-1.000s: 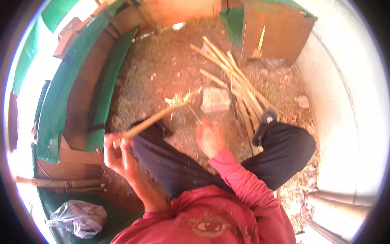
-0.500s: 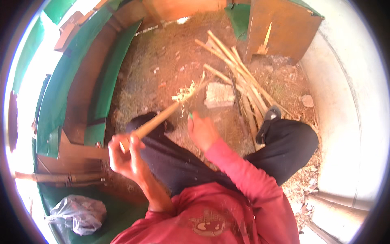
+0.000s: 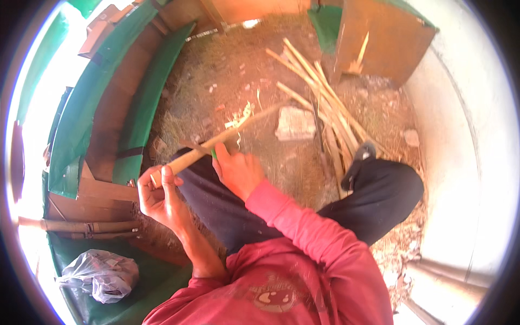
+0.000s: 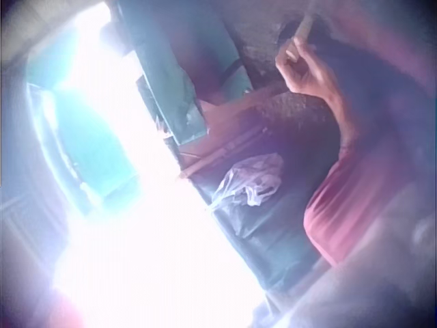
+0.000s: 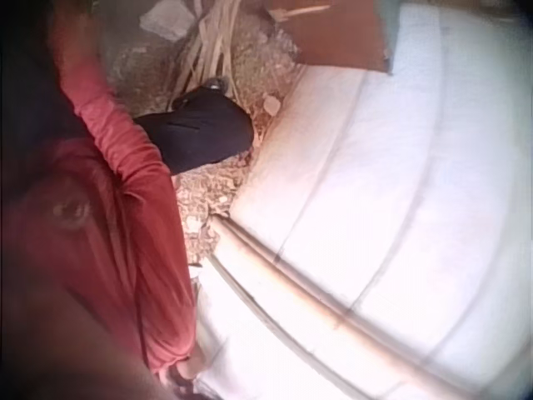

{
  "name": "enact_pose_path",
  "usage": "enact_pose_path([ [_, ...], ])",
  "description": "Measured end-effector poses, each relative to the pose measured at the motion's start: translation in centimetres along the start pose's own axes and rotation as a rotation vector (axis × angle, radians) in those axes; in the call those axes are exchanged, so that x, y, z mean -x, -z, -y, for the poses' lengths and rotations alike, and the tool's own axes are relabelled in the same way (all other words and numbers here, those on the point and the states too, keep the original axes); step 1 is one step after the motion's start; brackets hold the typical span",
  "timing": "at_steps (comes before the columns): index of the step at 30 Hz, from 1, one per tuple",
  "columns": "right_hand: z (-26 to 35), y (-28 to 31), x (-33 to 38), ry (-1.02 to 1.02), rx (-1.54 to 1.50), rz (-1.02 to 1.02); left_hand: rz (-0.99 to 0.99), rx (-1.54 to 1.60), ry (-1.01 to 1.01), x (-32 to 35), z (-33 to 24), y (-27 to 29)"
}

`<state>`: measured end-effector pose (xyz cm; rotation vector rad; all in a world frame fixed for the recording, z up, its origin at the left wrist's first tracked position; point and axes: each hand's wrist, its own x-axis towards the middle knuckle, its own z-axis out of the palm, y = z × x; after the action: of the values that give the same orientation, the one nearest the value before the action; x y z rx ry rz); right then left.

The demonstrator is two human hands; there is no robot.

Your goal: The person sits on the ground and uses a green knife to shave a thin wooden stick, creating long wood shavings. They hold the stick in their left hand and carefully scrape the surface with the knife in their right hand.

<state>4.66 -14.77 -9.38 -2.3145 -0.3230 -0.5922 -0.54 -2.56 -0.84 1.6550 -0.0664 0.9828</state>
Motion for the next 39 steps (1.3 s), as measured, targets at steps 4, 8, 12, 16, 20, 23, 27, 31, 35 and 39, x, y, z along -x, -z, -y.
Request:
enact_pose_path([
  [4, -4.4, 1.1, 2.4, -0.303, 0.137, 0.139, 0.088, 0.087, -0.093, 0.1, -0.4, -0.4],
  [8, -3.2, 2.5, 1.9, -0.175, -0.058, -0.004, -0.009, 0.123, -0.039, 1.1, -0.5, -1.8],
  [12, 0.2, 4.6, 1.1, -0.056, -0.212, -0.002, 0.056, 0.055, -0.117, 1.0, -0.9, -1.7],
  [16, -0.5, 2.7, 1.0, -0.054, -0.165, -0.022, 0.023, 0.07, -0.109, 1.3, -0.6, -1.3],
  [20, -5.7, -0.1, 1.2, -0.204, -0.031, 0.015, 0.049, 0.063, -0.098, 0.8, -0.3, -0.9],
  [23, -7.9, 0.7, 0.0, -0.239, -0.023, 0.019, 0.06, 0.062, -0.072, 1.4, -1.0, -1.7],
  [27, -3.1, 2.7, 0.6, -0.147, -0.077, 0.004, -0.022, 0.094, -0.048, 0.6, -1.0, -2.2],
  [31, -7.9, 1.4, 0.8, -0.244, 0.001, 0.062, 0.093, 0.113, -0.158, 1.1, -0.4, -2.4],
  [35, -8.1, -0.1, 1.9, -0.254, 0.038, -0.001, 0.051, 0.141, -0.149, 1.2, -0.1, -2.2],
  [39, -2.4, 4.6, 0.8, -0.199, -0.271, 0.152, 0.07, 0.104, -0.146, 1.4, -0.1, -1.4],
])
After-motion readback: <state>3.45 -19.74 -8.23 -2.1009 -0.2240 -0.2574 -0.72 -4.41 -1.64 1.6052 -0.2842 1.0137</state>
